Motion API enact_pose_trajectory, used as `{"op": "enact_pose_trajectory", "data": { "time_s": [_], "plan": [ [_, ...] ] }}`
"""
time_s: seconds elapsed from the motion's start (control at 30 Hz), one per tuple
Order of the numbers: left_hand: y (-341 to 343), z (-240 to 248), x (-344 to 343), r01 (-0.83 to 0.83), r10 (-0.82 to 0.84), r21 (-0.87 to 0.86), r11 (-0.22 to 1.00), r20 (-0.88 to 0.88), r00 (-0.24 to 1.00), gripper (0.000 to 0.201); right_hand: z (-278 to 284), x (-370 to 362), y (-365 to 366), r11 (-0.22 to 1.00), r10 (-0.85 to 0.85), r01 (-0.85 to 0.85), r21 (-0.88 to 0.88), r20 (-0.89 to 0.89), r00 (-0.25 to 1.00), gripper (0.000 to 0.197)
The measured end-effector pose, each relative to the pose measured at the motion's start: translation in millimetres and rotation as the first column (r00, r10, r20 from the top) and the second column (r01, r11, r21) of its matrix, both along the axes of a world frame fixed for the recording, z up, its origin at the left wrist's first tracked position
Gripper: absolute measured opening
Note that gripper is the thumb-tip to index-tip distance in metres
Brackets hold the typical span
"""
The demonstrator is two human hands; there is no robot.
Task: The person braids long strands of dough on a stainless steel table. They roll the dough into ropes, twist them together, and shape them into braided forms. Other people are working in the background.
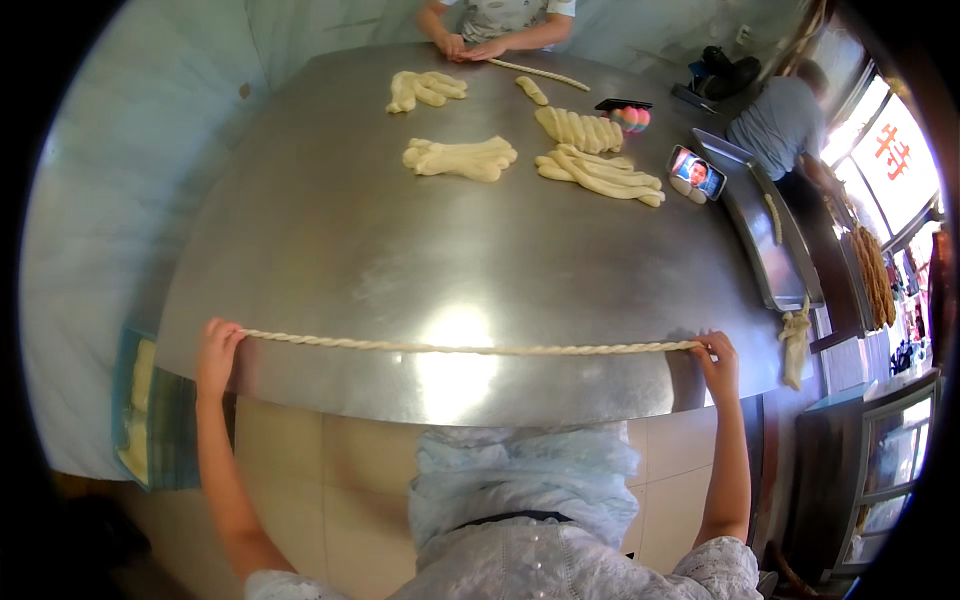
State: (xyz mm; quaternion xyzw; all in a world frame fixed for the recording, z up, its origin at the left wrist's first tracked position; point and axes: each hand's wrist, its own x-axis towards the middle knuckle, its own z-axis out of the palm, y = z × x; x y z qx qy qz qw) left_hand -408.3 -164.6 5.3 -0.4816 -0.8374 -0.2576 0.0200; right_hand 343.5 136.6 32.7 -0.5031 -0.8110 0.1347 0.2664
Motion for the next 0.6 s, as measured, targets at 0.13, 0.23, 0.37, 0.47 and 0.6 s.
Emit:
{"op": "enact_pose_trajectory", "data": {
  "time_s": [0.13, 0.23, 0.37, 0.47, 0.6],
  "plan": [
    [81, 1, 7, 0.149, -0.067, 0.270, 0.951, -0.289, 0.955, 0.014, 3, 13, 6, 0.986, -0.140, 0.148, 0.076, -0.100, 0.985, 0.018],
    [173, 2, 65, 0.132, 0.027, 0.512, 0.849, -0.292, 0.956, 0.020, 5, -24, -3, 0.959, -0.114, 0.170, 0.227, -0.240, 0.964, 0.023],
    [219, -17, 188, 0.524, -0.338, 0.161, 0.836, -0.601, 0.724, 0.027, -15, -76, -59, 0.966, -0.148, 0.071, 0.247, 0.308, 0.940, 0.036],
    [218, -18, 231, 0.479, -0.411, 0.138, 0.867, -0.344, 0.844, 0.031, -57, -94, -87, 0.946, -0.245, 0.120, 0.301, 0.422, 0.873, 0.054],
    [253, -8, 211, 0.200, -0.216, 0.080, 0.976, 0.369, 0.904, 0.034, -85, -66, 5, 0.844, -0.520, 0.433, 0.315, 0.284, 0.806, 0.071]
  ]
}}
